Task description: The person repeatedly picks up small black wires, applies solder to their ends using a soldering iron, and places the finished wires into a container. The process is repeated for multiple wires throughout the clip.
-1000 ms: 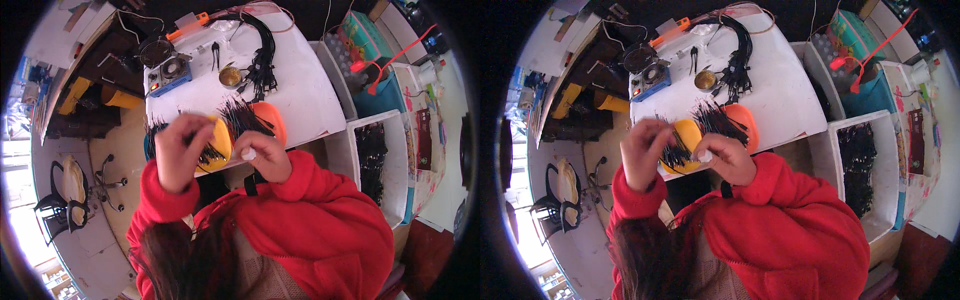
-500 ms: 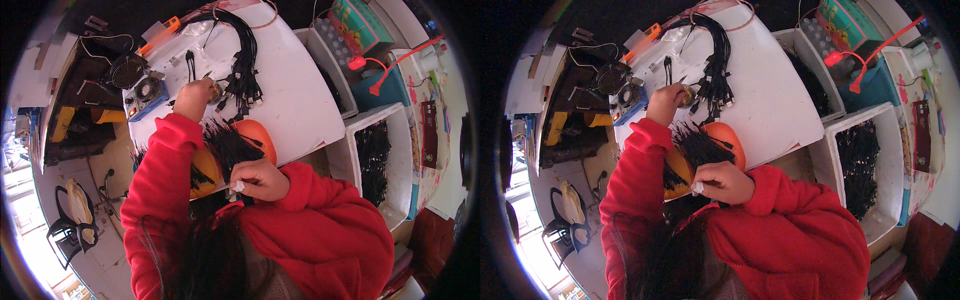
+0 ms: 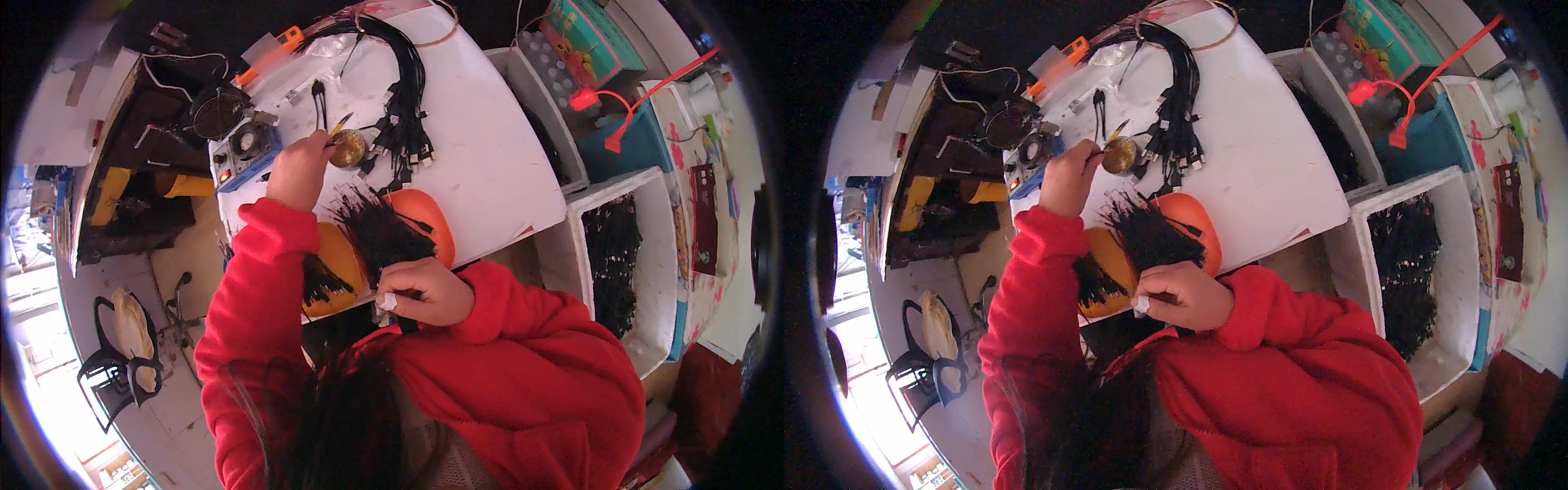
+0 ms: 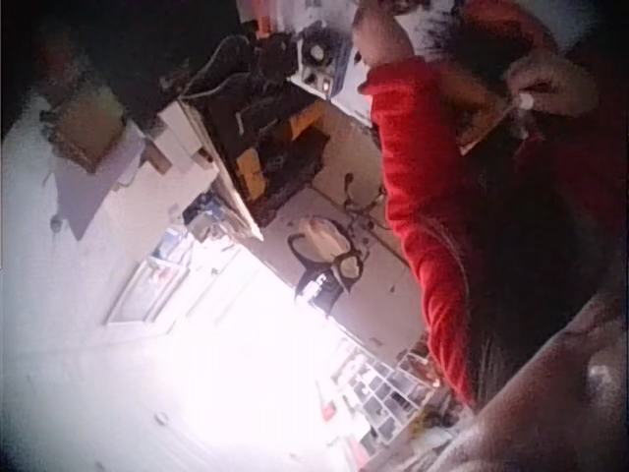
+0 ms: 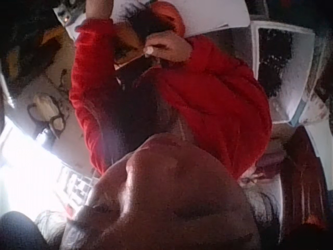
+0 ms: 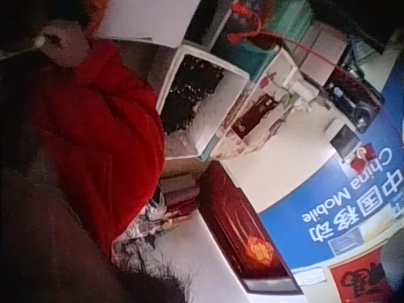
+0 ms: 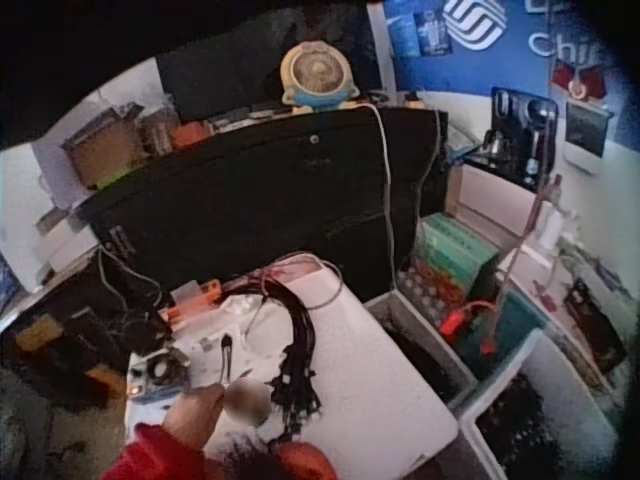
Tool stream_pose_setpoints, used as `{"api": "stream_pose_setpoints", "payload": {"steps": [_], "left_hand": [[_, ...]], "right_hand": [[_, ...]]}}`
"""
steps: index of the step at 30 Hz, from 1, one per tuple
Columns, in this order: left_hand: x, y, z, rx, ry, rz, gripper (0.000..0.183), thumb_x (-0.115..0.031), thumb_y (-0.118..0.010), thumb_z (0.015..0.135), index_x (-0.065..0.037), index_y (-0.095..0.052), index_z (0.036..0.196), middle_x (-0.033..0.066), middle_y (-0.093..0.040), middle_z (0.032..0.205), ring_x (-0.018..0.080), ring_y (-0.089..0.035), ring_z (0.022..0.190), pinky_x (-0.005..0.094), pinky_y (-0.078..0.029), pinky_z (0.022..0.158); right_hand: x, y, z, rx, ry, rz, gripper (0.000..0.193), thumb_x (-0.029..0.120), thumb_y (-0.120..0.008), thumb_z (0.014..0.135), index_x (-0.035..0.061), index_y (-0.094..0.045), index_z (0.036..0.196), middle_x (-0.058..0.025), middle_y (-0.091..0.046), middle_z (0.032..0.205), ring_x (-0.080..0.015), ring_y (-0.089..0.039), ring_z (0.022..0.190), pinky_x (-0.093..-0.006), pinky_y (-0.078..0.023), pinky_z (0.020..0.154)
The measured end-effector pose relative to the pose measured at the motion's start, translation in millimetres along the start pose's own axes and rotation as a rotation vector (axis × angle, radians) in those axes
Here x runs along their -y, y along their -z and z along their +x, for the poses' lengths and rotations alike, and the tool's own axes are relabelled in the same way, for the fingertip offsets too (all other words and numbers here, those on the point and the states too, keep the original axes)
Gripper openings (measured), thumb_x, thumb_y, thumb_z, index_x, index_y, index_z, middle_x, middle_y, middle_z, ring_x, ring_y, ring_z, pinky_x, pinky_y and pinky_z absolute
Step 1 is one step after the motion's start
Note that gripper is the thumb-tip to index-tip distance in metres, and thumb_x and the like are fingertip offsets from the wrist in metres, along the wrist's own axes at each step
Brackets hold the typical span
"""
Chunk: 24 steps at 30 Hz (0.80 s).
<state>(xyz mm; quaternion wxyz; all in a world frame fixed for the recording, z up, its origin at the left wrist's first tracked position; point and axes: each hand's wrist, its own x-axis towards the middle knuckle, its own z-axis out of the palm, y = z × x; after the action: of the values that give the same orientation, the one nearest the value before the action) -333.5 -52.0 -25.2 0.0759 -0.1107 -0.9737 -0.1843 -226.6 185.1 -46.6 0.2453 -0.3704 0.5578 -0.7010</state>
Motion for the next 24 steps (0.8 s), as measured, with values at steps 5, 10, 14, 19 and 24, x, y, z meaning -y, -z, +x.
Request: {"api": "stream_pose_setpoints", "payload": {"steps": [5,10,14,19,24], "left_hand": [[14,47,-35,-0.159,-0.003,0.054,0.011,-0.013,-0.060,0.087,-0.004,-0.056,0.091,0.0196,-0.063,0.079,0.0388,-0.061,0.075,0.0450,-0.047,0.064],[68,77,-56,-0.265,0.102,0.177,0.011,-0.009,-0.063,0.083,-0.004,-0.063,0.093,0.0157,-0.064,0.082,0.0341,-0.063,0.075,0.0381,-0.049,0.066],[119,76,-52,-0.216,0.182,0.295,0.011,-0.010,-0.064,0.080,-0.004,-0.066,0.089,0.0146,-0.065,0.084,0.0325,-0.062,0.078,0.0380,-0.050,0.068],[148,60,-30,-0.145,0.165,0.276,0.012,-0.013,-0.063,0.080,-0.005,-0.068,0.088,0.0144,-0.062,0.084,0.0333,-0.061,0.080,0.0402,-0.049,0.072],[155,49,-12,-0.079,0.146,0.369,0.010,-0.012,-0.063,0.079,-0.006,-0.066,0.086,0.0153,-0.061,0.084,0.0337,-0.060,0.082,0.0418,-0.049,0.073]], "right_hand": [[3,-9,-3,-0.028,0.027,-0.077,0.013,0.011,-0.056,0.090,-0.0005,-0.062,0.090,-0.0100,-0.060,0.079,-0.0206,-0.059,0.069,-0.0295,-0.045,0.062],[8,-17,-3,-0.005,-0.020,-0.094,0.016,0.013,-0.055,0.092,0.0001,-0.063,0.092,-0.0072,-0.063,0.080,-0.0184,-0.061,0.071,-0.0289,-0.048,0.064],[12,-17,-1,-0.005,-0.076,-0.059,0.016,0.012,-0.054,0.092,-0.0003,-0.061,0.084,-0.0069,-0.061,0.078,-0.0181,-0.059,0.071,-0.0285,-0.046,0.066],[11,-16,5,-0.005,-0.115,-0.050,0.017,0.012,-0.054,0.092,-0.0004,-0.061,0.084,-0.0072,-0.061,0.077,-0.0171,-0.059,0.070,-0.0272,-0.046,0.064],[8,-13,9,-0.022,-0.127,0.005,0.016,0.011,-0.056,0.092,-0.0002,-0.061,0.083,-0.0070,-0.060,0.076,-0.0167,-0.058,0.068,-0.0275,-0.045,0.062]]}}
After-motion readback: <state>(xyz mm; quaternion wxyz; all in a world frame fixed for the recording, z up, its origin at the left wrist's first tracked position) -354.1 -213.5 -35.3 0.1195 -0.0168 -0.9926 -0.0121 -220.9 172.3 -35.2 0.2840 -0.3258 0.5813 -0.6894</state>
